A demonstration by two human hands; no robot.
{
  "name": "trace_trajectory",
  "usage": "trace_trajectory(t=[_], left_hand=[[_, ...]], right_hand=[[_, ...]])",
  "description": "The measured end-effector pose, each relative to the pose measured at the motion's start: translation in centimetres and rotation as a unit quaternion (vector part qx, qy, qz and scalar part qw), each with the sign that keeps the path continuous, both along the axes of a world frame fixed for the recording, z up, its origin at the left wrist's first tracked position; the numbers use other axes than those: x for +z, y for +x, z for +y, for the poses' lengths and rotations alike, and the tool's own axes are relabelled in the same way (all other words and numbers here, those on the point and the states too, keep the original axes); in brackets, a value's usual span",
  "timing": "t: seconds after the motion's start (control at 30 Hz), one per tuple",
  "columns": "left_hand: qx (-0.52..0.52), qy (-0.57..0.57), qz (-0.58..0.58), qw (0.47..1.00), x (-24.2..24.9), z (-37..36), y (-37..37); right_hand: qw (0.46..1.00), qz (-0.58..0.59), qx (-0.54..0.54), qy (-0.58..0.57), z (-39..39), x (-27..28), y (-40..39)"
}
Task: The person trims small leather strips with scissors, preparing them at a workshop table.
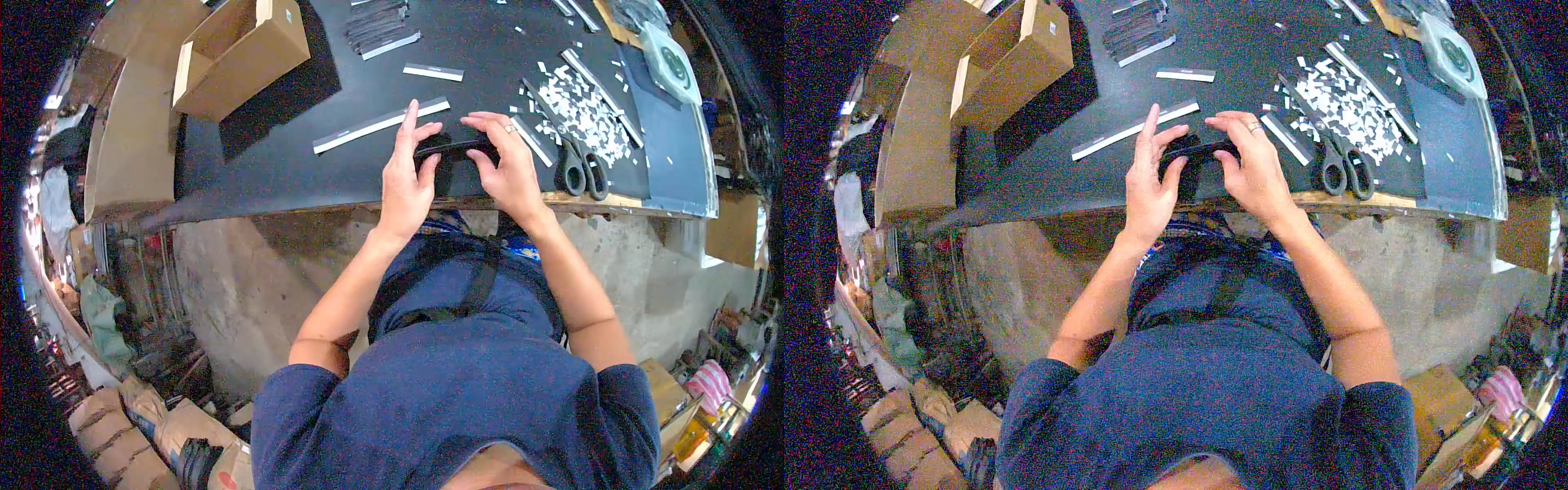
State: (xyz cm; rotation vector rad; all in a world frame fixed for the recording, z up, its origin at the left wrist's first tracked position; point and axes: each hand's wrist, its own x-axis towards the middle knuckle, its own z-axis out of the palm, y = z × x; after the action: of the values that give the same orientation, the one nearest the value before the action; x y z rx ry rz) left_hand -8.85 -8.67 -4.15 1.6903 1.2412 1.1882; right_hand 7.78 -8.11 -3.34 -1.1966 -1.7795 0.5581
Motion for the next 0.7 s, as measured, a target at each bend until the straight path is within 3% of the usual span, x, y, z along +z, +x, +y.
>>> trace_trajectory(t=[0.3,0.53,0.7], left_hand=[[-0.010,-0.009,-0.063,0.998,-0.48,0.28,0.31],[-0.012,0.006,-0.003,1.000,-0.59,0.32,-0.05],[-0.008,0.040,0.039,0.998,-0.23,0.36,0.08]], right_hand=[[0.998,0.049,-0.006,-0.029,-0.05,-0.35,-0.22],[0.995,0.071,-0.004,-0.066,-0.17,-0.08,-0.23],[0.996,0.080,-0.004,-0.033,0.03,-0.18,-0.42]])
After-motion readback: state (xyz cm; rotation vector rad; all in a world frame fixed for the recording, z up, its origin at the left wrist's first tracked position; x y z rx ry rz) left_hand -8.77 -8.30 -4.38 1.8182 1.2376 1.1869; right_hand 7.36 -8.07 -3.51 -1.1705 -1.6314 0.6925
